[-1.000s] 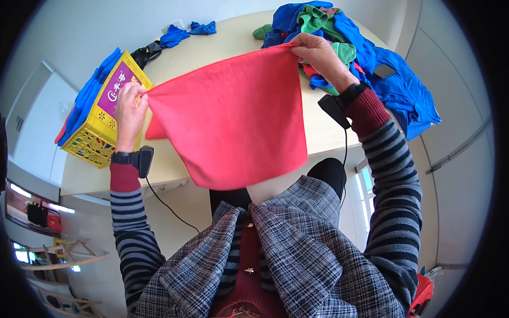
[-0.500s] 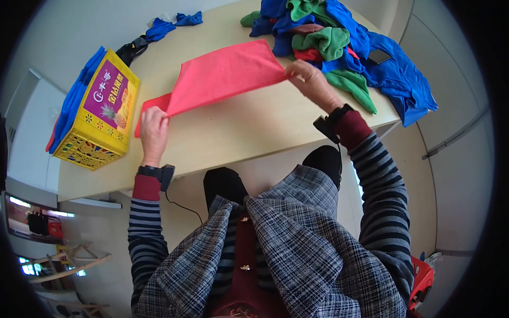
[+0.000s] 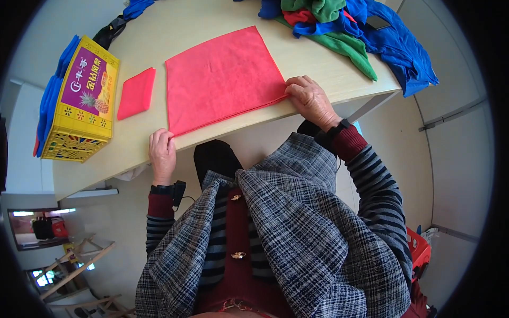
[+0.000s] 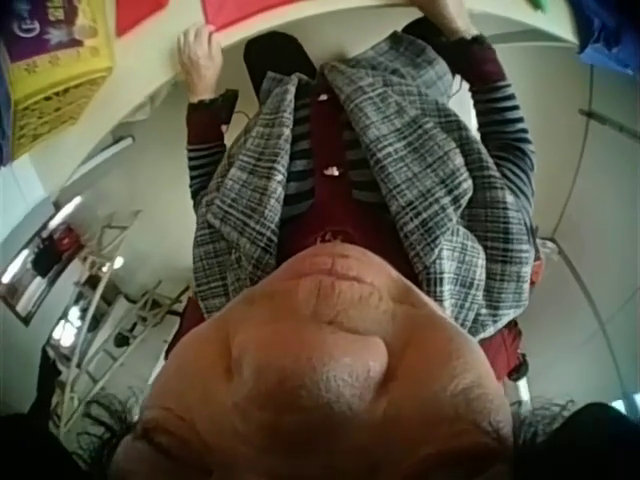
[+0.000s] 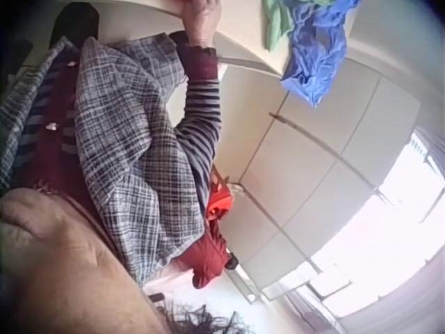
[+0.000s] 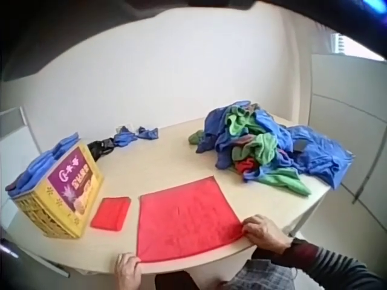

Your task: The person folds a red cloth by hand on a table, smoothing it and setting it aside. They then pick up a blue cloth, spread it out, and fold it into a matching square.

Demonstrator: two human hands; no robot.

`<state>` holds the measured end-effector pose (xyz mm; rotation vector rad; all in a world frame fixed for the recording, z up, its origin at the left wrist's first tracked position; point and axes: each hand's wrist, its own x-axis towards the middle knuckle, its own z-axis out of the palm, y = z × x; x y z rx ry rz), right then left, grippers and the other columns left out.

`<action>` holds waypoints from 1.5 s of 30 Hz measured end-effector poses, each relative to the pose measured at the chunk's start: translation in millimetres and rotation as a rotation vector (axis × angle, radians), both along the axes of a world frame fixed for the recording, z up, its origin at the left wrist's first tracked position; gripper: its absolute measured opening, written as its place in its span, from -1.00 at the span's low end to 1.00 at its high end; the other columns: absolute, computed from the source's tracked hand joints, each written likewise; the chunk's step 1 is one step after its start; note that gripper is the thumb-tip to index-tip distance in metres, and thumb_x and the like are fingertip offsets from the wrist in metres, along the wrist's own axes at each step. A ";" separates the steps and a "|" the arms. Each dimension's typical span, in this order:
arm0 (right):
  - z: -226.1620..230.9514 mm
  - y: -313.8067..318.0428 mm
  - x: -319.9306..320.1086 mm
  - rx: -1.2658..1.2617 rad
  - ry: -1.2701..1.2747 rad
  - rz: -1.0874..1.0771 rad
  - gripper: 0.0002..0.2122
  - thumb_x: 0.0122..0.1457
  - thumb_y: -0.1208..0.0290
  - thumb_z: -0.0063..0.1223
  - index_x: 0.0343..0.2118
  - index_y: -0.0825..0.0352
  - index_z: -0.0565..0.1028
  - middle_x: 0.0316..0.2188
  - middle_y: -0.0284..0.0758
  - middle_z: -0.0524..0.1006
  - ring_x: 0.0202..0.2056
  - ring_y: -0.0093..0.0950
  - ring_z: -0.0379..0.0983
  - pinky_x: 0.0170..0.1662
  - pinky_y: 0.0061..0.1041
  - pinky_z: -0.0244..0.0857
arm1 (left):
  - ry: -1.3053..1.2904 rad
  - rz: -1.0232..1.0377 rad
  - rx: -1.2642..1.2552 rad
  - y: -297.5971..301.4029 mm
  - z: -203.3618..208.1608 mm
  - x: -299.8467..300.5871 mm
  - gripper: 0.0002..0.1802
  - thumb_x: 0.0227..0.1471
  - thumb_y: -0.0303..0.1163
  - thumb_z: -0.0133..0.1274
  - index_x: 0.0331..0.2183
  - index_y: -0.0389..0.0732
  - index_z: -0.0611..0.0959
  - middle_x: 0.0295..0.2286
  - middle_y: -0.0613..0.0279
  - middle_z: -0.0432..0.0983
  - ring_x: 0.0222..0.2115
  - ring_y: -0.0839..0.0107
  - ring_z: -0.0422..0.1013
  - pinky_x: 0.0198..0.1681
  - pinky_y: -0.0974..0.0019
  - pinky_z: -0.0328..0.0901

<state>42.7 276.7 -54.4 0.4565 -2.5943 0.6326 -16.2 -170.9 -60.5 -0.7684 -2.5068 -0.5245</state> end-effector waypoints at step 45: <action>-14.9 -96.3 -30.9 0.200 -0.252 -0.241 -0.35 0.32 -0.17 -0.24 0.35 0.14 0.25 0.40 -0.24 0.12 0.44 -0.09 -0.15 0.45 -0.02 -0.32 | -0.363 -0.096 -0.483 204.2 -4.8 -225.0 -0.17 0.26 0.27 -0.23 0.40 0.13 0.08 0.41 0.19 -0.16 0.42 0.04 -0.28 0.34 -0.41 -0.31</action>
